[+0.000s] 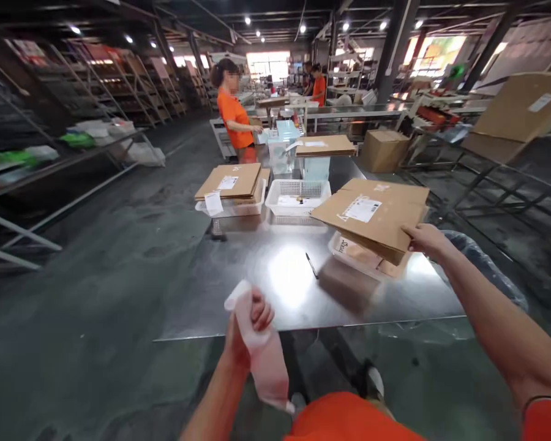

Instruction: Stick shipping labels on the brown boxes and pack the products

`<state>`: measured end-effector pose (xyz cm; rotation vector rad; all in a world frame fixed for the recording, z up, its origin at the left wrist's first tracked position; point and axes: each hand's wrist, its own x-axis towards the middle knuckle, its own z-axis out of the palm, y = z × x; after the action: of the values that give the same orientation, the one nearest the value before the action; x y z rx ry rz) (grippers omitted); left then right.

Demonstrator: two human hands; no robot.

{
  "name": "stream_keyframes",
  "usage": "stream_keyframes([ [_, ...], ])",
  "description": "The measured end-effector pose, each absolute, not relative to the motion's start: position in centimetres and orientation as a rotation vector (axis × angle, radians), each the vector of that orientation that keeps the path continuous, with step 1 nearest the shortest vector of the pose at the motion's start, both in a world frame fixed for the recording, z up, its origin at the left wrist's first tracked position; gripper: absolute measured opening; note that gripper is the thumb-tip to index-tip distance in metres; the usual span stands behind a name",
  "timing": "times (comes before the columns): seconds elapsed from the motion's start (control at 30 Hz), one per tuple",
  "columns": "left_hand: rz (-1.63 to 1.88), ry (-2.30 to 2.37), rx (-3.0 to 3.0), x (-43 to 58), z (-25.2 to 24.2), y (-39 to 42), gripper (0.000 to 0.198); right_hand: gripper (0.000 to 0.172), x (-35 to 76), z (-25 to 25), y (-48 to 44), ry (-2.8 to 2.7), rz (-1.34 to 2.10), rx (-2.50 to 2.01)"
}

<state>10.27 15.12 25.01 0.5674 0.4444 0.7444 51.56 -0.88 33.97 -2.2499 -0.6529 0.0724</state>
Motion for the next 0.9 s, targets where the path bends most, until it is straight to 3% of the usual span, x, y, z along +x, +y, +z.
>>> stream_keyframes([
  [0.07,0.707,0.287,0.590,14.8,28.2,13.4,0.019,0.036,51.2,34.4,-2.7,-0.623,-0.044,-2.464],
  [0.13,0.691,0.170,0.618,20.1,31.3,11.1,0.021,0.037,49.7,34.4,-4.3,-0.802,-0.064,-2.355],
  [0.23,0.615,0.059,0.669,28.8,35.6,6.6,0.030,0.050,47.2,33.2,-6.5,-1.285,0.497,-1.748],
  [0.33,0.560,0.017,0.714,37.1,38.8,1.8,0.036,0.053,46.9,30.5,-8.8,-1.379,1.077,-1.268],
  [0.43,0.591,0.019,0.774,43.6,40.4,-1.5,0.040,0.055,50.5,27.1,-12.3,-1.112,1.193,-1.207],
  [0.73,0.675,0.246,0.931,56.0,36.5,0.2,0.041,0.050,65.2,22.2,-25.0,-0.756,0.920,-1.478],
  [0.9,0.322,0.249,1.604,60.2,32.2,-3.8,0.021,0.043,68.4,22.6,-27.5,-0.836,0.850,-1.629],
])
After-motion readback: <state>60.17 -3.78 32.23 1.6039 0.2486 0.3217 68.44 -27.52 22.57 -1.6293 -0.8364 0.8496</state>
